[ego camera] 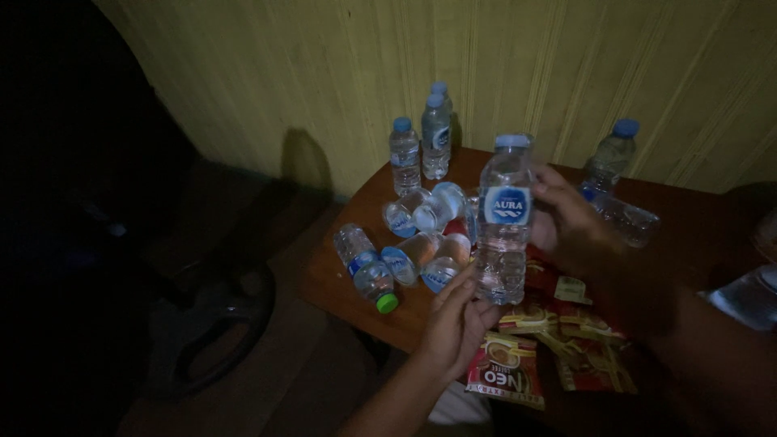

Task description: Organizing several water bottles and instant coffee packets on a wooden table.

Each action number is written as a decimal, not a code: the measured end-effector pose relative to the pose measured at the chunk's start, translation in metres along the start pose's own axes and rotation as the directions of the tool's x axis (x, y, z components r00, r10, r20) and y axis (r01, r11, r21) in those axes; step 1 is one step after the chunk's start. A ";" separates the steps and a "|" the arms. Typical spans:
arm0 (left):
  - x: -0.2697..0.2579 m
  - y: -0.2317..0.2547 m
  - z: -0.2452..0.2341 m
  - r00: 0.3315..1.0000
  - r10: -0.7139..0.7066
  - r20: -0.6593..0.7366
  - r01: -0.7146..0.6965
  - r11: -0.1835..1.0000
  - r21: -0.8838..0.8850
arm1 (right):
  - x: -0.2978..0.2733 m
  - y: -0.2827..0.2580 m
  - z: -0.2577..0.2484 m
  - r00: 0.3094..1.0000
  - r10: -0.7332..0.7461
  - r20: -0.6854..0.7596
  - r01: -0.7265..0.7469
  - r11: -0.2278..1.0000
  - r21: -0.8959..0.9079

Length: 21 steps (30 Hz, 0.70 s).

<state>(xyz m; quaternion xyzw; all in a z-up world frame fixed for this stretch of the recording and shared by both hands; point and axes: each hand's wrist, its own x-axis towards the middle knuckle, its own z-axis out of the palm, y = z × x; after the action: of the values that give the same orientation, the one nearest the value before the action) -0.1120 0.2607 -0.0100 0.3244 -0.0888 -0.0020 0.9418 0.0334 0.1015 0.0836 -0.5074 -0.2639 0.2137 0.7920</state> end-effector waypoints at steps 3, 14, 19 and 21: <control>0.000 -0.001 -0.001 1.000 -0.016 0.002 0.016 1.000 0.006 | -0.003 -0.008 0.019 0.993 -0.058 0.098 0.059 0.998 0.000; 0.000 0.000 -0.002 0.999 -0.039 -0.019 0.039 0.999 -0.002 | -0.005 0.000 0.017 0.996 0.071 0.046 -0.072 0.997 0.030; 0.000 0.000 -0.003 0.998 -0.046 -0.047 0.047 0.999 0.025 | -0.003 0.007 0.009 0.997 0.070 0.019 -0.071 0.996 0.062; 0.000 0.005 0.004 0.994 -0.082 -0.077 0.086 0.995 0.053 | -0.002 0.011 0.001 0.997 0.065 0.040 -0.069 0.991 0.110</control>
<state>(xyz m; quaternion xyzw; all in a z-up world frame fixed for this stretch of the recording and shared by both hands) -0.1132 0.2621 -0.0034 0.3543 -0.0399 -0.0270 0.9339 0.0303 0.1057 0.0733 -0.4670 -0.2487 0.2639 0.8065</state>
